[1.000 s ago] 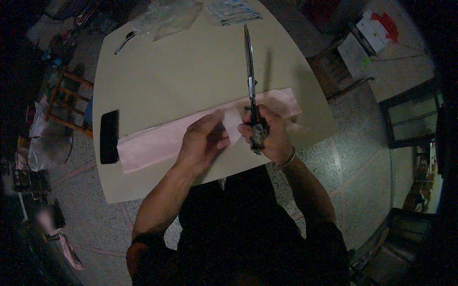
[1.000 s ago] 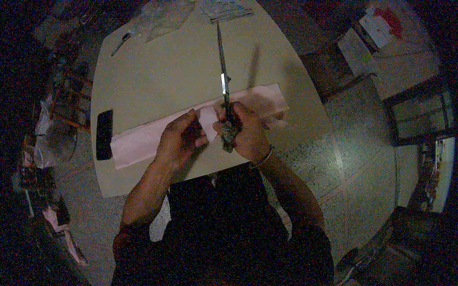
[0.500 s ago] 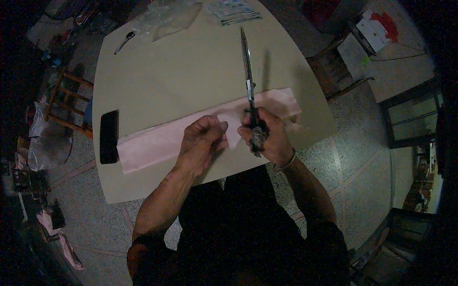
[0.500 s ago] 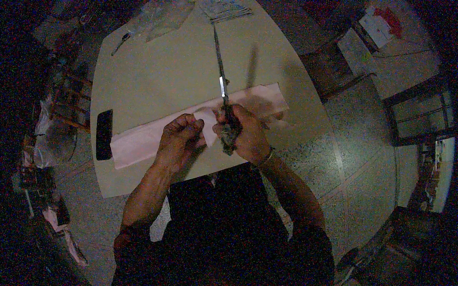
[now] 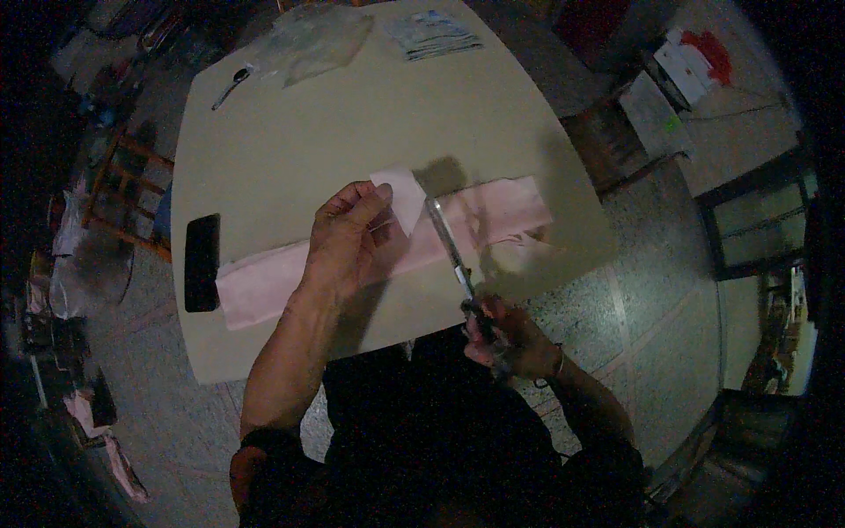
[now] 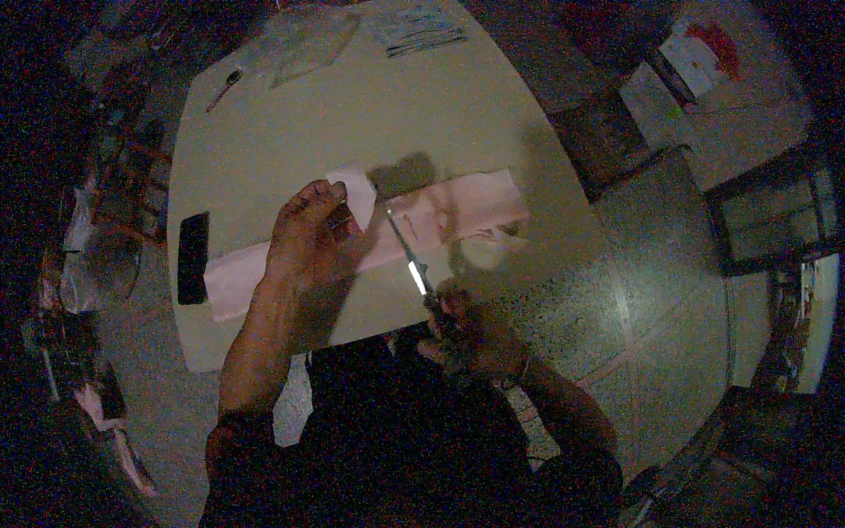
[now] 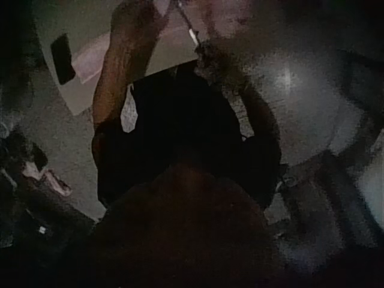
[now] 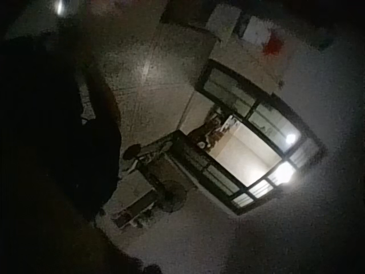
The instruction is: The person removes a piece of pink fabric from a plastic bag, spreads it on a table, folds it, and cuts several small pieces from the fabric using scissors.
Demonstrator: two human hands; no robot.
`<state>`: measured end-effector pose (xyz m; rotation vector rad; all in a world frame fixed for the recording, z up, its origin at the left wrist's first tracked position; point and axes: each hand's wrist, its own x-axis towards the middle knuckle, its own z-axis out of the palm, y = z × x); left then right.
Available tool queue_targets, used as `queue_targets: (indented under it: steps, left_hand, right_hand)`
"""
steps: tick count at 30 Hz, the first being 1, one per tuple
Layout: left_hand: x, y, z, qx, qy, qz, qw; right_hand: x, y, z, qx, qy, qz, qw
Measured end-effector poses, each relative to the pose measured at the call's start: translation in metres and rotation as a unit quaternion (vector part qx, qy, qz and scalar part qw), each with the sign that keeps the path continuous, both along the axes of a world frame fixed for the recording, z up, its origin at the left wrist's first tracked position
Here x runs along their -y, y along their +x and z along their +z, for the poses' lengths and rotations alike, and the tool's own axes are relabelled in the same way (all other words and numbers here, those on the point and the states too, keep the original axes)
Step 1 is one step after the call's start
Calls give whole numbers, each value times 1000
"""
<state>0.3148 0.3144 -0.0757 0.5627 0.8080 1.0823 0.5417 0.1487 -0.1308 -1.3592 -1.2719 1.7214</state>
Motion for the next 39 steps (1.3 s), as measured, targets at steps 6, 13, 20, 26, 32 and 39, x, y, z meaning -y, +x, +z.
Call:
queue_targets:
  steps: [6, 13, 20, 26, 32, 39]
  left_hand:
    - [1, 5, -5, -14, -19, -33, 999]
    - [7, 14, -3, -27, -9, -23, 999]
    - [5, 13, -7, -8, 12, -16, 1000]
    - [5, 10, -7, -25, 10, -54, 998]
    - [6, 14, -14, -42, -16, -79, 996]
    - [11, 31, 7, -113, -55, -86, 988]
  right_hand:
    - [-4, -18, 16, -137, -47, -93, 985]
    - [-11, -29, 28, -22, 131, -59, 989]
    - [-10, -29, 44, 172, 253, -23, 952]
    - [-3, -27, 34, 215, 257, -31, 942]
    - [5, -21, 25, 153, 234, -38, 959]
    - [-2, -20, 36, -163, -136, -168, 963]
